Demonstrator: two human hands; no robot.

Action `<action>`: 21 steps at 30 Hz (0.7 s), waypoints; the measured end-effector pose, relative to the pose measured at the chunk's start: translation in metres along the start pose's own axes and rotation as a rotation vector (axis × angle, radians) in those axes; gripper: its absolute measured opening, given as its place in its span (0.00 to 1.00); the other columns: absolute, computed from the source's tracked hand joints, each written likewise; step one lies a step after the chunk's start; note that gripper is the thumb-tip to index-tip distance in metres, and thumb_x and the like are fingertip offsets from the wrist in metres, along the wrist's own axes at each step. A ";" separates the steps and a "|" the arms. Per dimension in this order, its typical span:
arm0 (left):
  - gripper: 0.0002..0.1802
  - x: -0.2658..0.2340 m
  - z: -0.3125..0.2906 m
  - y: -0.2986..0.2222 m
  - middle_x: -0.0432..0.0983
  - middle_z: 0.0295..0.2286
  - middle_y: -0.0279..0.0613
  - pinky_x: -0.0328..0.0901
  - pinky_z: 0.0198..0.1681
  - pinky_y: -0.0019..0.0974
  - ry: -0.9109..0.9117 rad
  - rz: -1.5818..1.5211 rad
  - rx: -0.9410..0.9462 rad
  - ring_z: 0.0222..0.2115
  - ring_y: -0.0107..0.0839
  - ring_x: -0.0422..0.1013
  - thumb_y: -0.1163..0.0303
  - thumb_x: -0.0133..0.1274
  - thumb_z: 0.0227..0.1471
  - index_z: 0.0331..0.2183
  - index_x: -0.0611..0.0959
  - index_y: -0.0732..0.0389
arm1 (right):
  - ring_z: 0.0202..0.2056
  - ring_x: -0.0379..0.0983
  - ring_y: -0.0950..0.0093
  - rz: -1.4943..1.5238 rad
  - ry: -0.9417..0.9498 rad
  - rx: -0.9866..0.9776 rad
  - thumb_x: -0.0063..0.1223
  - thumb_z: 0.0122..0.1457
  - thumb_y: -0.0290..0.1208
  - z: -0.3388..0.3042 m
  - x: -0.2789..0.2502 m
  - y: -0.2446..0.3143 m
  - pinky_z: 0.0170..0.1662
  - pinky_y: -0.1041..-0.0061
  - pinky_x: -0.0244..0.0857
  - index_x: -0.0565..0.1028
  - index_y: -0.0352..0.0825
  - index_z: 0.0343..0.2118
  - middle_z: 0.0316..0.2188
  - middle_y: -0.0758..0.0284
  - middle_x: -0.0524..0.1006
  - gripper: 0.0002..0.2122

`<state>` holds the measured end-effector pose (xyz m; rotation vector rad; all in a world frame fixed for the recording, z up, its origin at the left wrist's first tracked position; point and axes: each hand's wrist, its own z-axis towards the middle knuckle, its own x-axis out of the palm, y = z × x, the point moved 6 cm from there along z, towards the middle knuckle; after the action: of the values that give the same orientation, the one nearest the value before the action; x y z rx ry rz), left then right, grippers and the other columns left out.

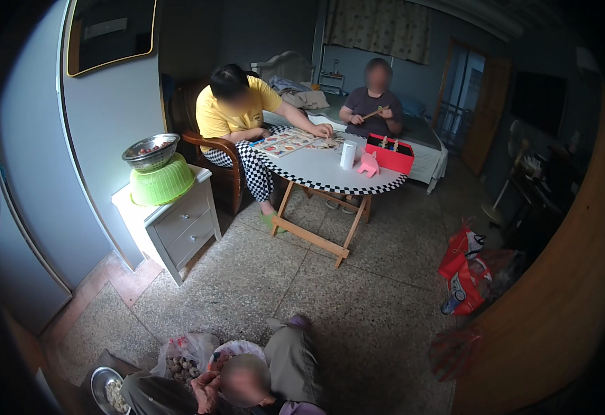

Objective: The person peels walnuts by hand, removing the shells and placing the kernels into a bowl.

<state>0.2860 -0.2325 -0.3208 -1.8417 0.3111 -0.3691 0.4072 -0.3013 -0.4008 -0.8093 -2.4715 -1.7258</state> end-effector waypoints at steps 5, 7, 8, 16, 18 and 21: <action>0.10 0.002 -0.001 -0.004 0.78 0.23 0.40 0.67 0.27 0.28 0.021 -0.006 -0.006 0.22 0.26 0.72 0.74 0.57 0.51 0.35 0.83 0.71 | 0.19 0.62 0.86 -0.020 0.006 -0.052 0.54 0.58 0.30 0.000 -0.002 0.001 0.21 0.84 0.53 0.77 0.28 0.35 0.16 0.74 0.69 0.09; 0.10 0.002 -0.001 -0.003 0.78 0.24 0.41 0.67 0.27 0.28 0.020 -0.016 0.004 0.22 0.26 0.72 0.74 0.56 0.51 0.35 0.82 0.71 | 0.19 0.63 0.86 -0.090 0.023 -0.029 0.55 0.57 0.30 0.002 -0.002 -0.002 0.21 0.84 0.54 0.77 0.29 0.35 0.17 0.74 0.69 0.09; 0.10 0.003 -0.002 -0.006 0.78 0.24 0.41 0.67 0.27 0.28 0.020 -0.016 0.004 0.22 0.26 0.72 0.74 0.56 0.51 0.35 0.82 0.71 | 0.19 0.63 0.86 -0.090 0.024 -0.028 0.55 0.57 0.30 0.001 -0.001 0.001 0.21 0.84 0.54 0.77 0.29 0.35 0.17 0.74 0.69 0.09; 0.10 0.002 -0.003 -0.008 0.79 0.25 0.42 0.67 0.30 0.28 0.051 0.058 -0.016 0.25 0.26 0.72 0.74 0.56 0.51 0.34 0.83 0.70 | 0.21 0.65 0.86 -0.208 0.015 -0.147 0.55 0.57 0.30 -0.004 0.002 0.014 0.24 0.83 0.58 0.77 0.30 0.34 0.19 0.73 0.72 0.08; 0.10 0.013 -0.005 -0.016 0.79 0.25 0.42 0.67 0.31 0.28 0.102 0.092 -0.024 0.26 0.26 0.72 0.74 0.56 0.51 0.35 0.83 0.70 | 0.21 0.65 0.85 0.002 0.146 -0.378 0.54 0.56 0.29 0.016 -0.007 -0.013 0.24 0.82 0.58 0.77 0.30 0.33 0.19 0.73 0.72 0.08; 0.12 0.004 0.001 0.000 0.79 0.25 0.41 0.68 0.30 0.30 0.116 0.175 0.000 0.24 0.27 0.73 0.74 0.54 0.49 0.36 0.83 0.70 | 0.21 0.64 0.84 -0.068 0.138 -0.452 0.54 0.55 0.29 0.004 0.003 0.003 0.24 0.81 0.58 0.77 0.29 0.33 0.19 0.71 0.72 0.08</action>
<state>0.2900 -0.2331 -0.3206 -1.7807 0.5476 -0.3550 0.4069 -0.2955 -0.3990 -0.5999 -2.0697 -2.3206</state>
